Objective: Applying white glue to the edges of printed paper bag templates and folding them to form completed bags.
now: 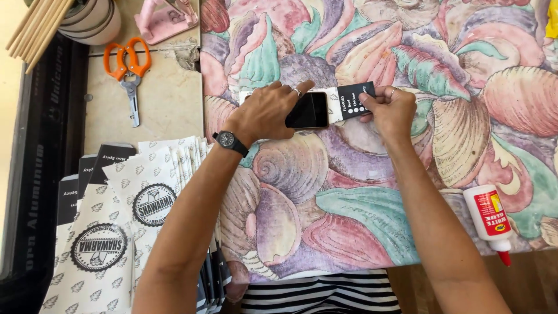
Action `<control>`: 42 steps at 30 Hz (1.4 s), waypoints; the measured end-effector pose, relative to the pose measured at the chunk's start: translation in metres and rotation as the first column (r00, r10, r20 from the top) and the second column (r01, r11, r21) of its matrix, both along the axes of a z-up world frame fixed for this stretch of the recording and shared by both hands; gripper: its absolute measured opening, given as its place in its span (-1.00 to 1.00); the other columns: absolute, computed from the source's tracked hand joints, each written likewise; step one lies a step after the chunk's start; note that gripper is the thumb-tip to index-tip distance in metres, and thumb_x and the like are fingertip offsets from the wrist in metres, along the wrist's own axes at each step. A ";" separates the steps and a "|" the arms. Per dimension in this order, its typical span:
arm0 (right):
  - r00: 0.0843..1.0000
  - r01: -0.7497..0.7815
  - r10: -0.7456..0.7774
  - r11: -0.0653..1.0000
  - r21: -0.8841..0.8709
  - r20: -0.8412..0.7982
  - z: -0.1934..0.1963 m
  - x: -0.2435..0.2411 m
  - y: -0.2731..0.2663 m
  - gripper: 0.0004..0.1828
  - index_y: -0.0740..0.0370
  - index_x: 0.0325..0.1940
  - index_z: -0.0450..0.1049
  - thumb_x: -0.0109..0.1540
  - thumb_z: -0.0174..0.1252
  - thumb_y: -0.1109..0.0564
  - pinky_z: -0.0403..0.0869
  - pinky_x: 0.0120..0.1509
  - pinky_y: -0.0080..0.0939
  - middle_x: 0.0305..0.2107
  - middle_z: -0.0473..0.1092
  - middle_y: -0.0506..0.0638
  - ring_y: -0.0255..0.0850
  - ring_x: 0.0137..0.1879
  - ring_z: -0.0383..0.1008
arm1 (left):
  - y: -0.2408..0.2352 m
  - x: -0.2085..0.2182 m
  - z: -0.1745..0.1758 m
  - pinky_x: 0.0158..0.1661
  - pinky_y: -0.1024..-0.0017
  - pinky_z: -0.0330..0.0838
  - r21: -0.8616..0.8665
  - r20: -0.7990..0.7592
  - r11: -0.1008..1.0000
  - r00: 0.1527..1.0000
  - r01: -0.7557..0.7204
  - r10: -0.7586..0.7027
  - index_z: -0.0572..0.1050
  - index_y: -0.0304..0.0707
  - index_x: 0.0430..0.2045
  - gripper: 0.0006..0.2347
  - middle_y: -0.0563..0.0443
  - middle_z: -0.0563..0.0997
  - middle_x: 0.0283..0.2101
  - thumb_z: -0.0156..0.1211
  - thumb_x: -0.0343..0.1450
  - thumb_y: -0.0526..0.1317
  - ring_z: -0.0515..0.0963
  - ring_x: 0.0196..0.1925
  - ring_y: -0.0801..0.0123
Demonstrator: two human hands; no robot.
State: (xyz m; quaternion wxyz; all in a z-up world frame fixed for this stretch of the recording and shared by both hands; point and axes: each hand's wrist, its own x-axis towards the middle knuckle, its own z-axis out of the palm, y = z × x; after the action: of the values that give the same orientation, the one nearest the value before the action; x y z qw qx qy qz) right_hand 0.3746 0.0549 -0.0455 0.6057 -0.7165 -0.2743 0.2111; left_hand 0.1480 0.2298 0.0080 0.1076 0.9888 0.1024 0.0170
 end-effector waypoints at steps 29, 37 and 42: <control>0.373 -0.605 0.415 0.787 -0.122 0.830 0.001 -0.285 -0.094 -0.60 -0.06 0.07 0.39 0.20 0.10 -0.17 0.19 0.17 0.20 0.05 0.22 0.11 0.24 0.17 0.19 | -0.192 -0.081 0.025 -0.22 0.04 0.38 0.388 0.569 0.900 0.820 -0.200 -0.064 0.52 -0.36 -0.63 -0.91 -0.17 0.48 -0.59 0.26 0.13 -0.50 0.49 -0.52 0.05; -0.005 -0.780 0.536 0.526 -0.338 0.844 0.017 -0.380 -0.054 -0.13 -0.52 0.49 0.19 0.16 -0.19 -0.74 -0.24 0.58 0.55 0.56 -0.16 -0.02 0.32 0.64 -0.39 | -0.219 -0.106 0.059 -0.23 0.21 0.40 0.455 0.501 0.860 0.865 -0.231 -0.032 0.56 -0.27 -0.59 -0.96 -0.09 0.52 -0.53 0.31 0.25 -0.36 0.52 -0.46 0.18; -0.060 -0.716 0.592 0.536 -0.448 0.804 -0.004 -0.375 -0.060 -0.20 -0.51 0.49 0.19 0.21 -0.16 -0.68 -0.35 0.56 0.51 0.52 -0.04 -0.02 0.30 0.64 -0.39 | -0.223 -0.112 0.063 -0.24 0.25 0.38 0.478 0.418 0.856 0.908 -0.196 -0.026 0.55 -0.19 -0.62 -0.94 -0.03 0.52 -0.57 0.32 0.26 -0.34 0.51 -0.48 0.24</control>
State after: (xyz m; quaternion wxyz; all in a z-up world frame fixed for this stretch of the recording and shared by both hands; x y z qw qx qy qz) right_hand -0.0005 -0.0051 -0.0497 0.2030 -0.4400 -0.8744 0.0254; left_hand 0.0363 0.0071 0.0707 -0.1395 0.9500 0.1140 0.2550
